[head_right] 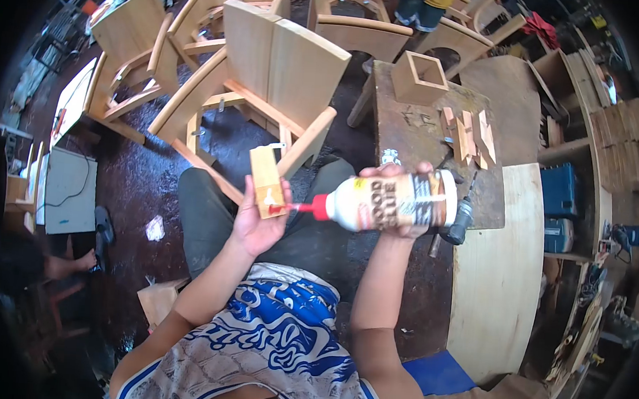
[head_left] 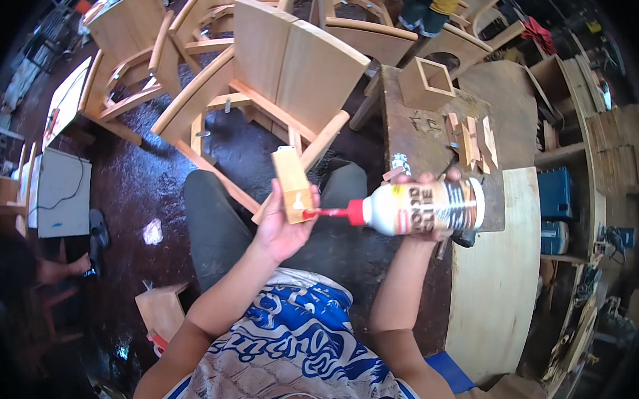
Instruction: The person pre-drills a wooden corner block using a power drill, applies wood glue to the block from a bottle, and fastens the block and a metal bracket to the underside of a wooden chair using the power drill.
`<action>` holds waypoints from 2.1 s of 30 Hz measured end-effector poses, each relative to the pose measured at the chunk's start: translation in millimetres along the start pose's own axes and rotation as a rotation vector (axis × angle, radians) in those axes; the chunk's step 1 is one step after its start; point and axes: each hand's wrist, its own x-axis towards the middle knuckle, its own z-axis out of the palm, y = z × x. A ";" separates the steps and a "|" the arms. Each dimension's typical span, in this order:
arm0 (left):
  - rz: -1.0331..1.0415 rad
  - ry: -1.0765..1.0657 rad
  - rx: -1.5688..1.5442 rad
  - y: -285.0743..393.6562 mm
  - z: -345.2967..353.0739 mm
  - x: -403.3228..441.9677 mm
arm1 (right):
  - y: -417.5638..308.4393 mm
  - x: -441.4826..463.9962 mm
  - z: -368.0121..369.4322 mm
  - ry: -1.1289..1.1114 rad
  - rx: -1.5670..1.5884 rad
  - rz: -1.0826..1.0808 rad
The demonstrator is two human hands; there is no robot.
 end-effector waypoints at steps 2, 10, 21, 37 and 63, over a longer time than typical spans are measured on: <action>0.038 0.054 0.080 9.9 -8.1 -5.6 | -12.3 -8.4 -41.3 0.146 -0.072 -0.087; -0.017 0.034 0.211 7.5 -36.1 -11.0 | -31.8 26.9 -247.4 1.133 0.315 -0.092; 0.014 0.026 0.303 11.5 -31.0 -2.8 | -16.7 18.3 -271.1 1.352 1.004 -0.230; 0.136 -0.079 0.275 11.3 -6.6 -4.3 | 47.0 -109.7 -183.6 0.539 -2.523 0.204; 0.250 0.060 0.323 -4.7 29.8 18.1 | 77.3 -50.1 91.4 -0.008 -1.841 -0.359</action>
